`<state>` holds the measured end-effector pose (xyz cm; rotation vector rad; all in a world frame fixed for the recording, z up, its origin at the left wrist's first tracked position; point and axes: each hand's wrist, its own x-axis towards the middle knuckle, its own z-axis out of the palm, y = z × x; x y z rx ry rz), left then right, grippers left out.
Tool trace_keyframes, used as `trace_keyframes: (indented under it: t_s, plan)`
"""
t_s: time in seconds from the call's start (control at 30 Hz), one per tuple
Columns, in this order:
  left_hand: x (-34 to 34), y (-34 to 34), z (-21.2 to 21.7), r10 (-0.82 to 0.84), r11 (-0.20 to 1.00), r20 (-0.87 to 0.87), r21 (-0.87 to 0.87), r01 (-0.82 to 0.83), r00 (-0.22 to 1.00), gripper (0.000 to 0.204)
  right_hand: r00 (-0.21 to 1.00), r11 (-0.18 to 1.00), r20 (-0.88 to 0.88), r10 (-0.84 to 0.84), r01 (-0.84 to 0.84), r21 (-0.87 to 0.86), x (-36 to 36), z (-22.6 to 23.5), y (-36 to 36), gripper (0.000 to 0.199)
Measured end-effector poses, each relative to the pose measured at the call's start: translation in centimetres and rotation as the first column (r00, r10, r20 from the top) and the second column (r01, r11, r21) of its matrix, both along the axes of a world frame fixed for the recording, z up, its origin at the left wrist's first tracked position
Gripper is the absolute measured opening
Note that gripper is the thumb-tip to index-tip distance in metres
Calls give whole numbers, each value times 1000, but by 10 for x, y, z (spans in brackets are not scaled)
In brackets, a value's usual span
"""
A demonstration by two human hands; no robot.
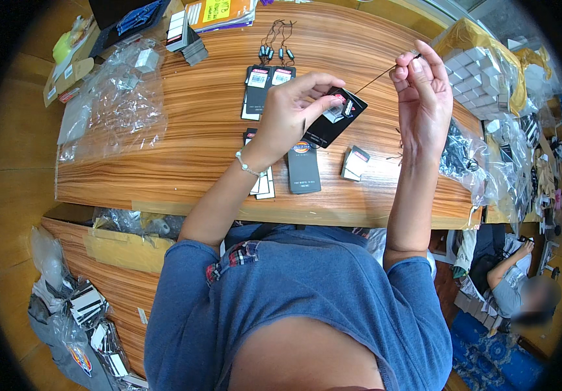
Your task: The person repeatedly picks up small black rectangular boxes and thin black cords from a wooden table, attaches the cords to the boxes, and places the assembled units back on the table. The workspace is cluttered with plastic bags, stacks of boxes, and loose cords.
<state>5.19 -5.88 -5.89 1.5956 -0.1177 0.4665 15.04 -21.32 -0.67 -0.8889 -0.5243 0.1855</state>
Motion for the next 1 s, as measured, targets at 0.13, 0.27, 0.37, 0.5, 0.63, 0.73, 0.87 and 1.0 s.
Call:
trace_keyframes:
  t_s: [0.13,0.27,0.37,0.5,0.63,0.73,0.87,1.0]
  plan:
    - [-9,6,1,-76,996,-89,43,80,993,32,995,998,83,58,-56,-24,-9,6,1,15]
    - [-28,38,-2,-15,992,-7,127,16,1000,37,975,994,194,108,-111,5,-16,20,-10,15]
    - [-57,88,-30,98,721,-155,692,37,983,40,970,998,234,67,-64,-22,-17,24,-18,15]
    - [-88,86,-47,315,674,-354,736,55,880,53,978,998,198,66,-61,-30,-10,19,-21,15]
    - [-94,82,-55,347,642,-260,766,-27,901,50,982,994,155,107,-104,-27,-11,14,-11,14]
    - [-93,77,-51,368,682,-227,725,-96,902,46,992,991,101,80,-69,-113,-11,9,-8,14]
    - [-89,72,-40,194,970,-364,211,-122,911,38,988,976,76,132,-116,-186,-12,4,-3,14]
    - [-62,39,11,242,968,-222,-14,-252,944,30,967,901,224,118,-10,-433,-29,9,4,23]
